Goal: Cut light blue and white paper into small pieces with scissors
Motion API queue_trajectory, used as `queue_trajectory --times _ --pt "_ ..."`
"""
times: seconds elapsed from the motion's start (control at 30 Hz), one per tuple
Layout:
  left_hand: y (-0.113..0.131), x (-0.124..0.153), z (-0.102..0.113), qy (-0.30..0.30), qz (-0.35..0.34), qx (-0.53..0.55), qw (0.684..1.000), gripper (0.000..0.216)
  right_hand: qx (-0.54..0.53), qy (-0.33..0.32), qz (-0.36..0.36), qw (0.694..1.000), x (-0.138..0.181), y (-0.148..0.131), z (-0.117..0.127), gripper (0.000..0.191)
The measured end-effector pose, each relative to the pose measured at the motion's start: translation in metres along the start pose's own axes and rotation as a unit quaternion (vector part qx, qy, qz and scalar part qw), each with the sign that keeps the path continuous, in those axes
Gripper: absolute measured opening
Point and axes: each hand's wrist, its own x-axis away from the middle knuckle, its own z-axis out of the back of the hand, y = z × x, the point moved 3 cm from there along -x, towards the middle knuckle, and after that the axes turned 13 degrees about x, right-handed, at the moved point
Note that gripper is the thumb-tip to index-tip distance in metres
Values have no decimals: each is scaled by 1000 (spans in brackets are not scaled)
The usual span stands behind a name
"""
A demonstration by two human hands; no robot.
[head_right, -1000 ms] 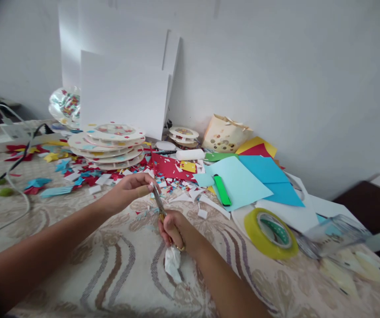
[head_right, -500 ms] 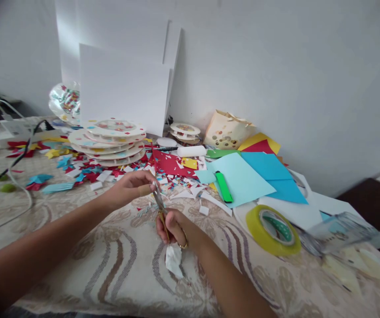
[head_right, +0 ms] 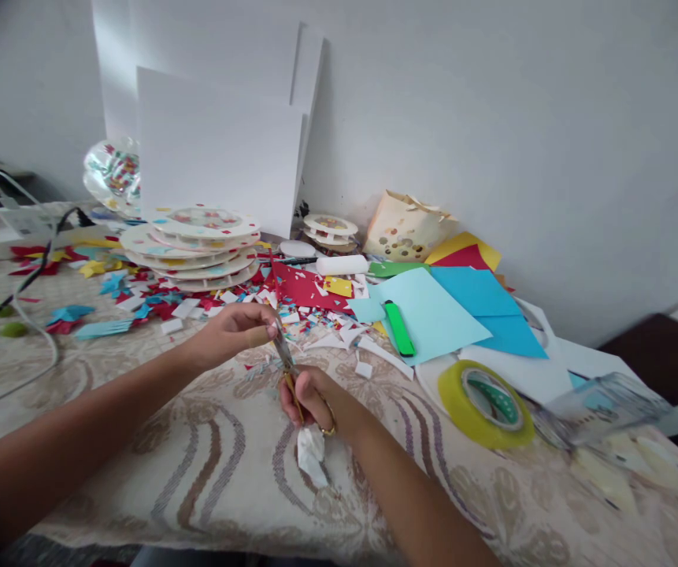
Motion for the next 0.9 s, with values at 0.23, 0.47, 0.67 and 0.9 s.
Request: queue_trajectory --times 0.23,0.47,0.67,0.9 --pt "0 1 0 16 8 -31 999 19 22 1 -15 1000 -1 -6 0 73" --pt "7 1 7 113 -105 -196 968 22 74 29 -22 997 0 -12 1 70" --pt "18 4 6 109 -274 -502 813 17 414 267 -97 865 4 -33 19 47" --pt "14 2 3 51 -262 -617 741 25 606 254 -168 735 4 -47 23 42"
